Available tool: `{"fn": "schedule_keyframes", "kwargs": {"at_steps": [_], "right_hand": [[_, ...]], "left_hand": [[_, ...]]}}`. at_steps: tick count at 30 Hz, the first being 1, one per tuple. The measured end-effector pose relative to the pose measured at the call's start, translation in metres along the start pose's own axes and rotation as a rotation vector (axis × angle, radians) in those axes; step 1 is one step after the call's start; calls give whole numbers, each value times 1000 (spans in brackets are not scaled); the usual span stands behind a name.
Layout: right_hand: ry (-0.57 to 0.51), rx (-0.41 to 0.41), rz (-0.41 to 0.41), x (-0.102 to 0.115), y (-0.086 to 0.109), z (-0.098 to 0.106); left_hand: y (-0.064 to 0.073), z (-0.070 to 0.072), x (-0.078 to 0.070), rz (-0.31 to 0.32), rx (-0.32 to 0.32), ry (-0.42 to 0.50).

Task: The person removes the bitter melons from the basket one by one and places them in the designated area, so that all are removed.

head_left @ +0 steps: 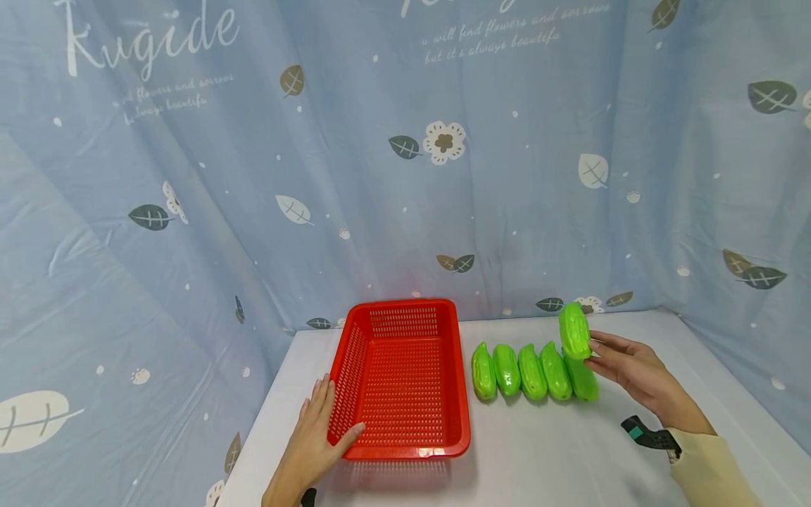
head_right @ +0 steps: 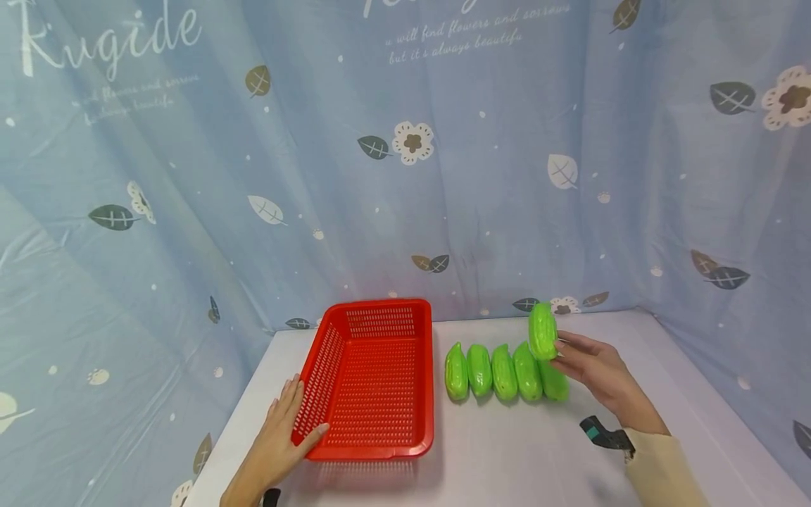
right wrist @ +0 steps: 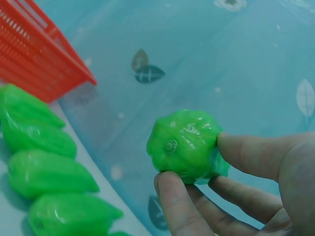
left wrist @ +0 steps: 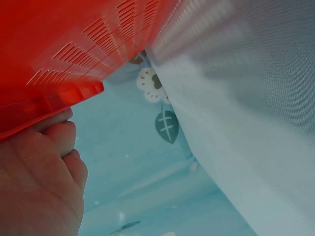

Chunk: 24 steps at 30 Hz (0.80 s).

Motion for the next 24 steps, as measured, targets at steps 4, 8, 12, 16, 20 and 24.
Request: {"fn": "schedule_keyframes", "kwargs": {"at_steps": [4, 8, 12, 16, 20, 24], "right_hand": [[-5, -4, -3, -5, 2, 15], [-40, -7, -27, -12, 4, 28], [-57, -14, -46, -18, 6, 39], [-61, -22, -49, -23, 6, 47], [-77, -16, -52, -27, 6, 52], [-65, -29, -68, -32, 5, 57]], "left_hand": [[-1, -1, 0, 5, 16, 2], [0, -2, 1, 14, 30, 16], [0, -3, 2, 17, 35, 22], [-1, -3, 1, 16, 33, 20], [0, -2, 1, 15, 28, 14], [0, -2, 1, 20, 25, 18]]}}
Point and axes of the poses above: each hand's wrist, its own y-axis away from the middle knuckle, its own z-axis out of the back of the hand, x = y × z, the point moved 10 cm from there along -y, towards the middle knuckle, and after that the axes turned 10 degrees about -z, right-handed, at the moved point
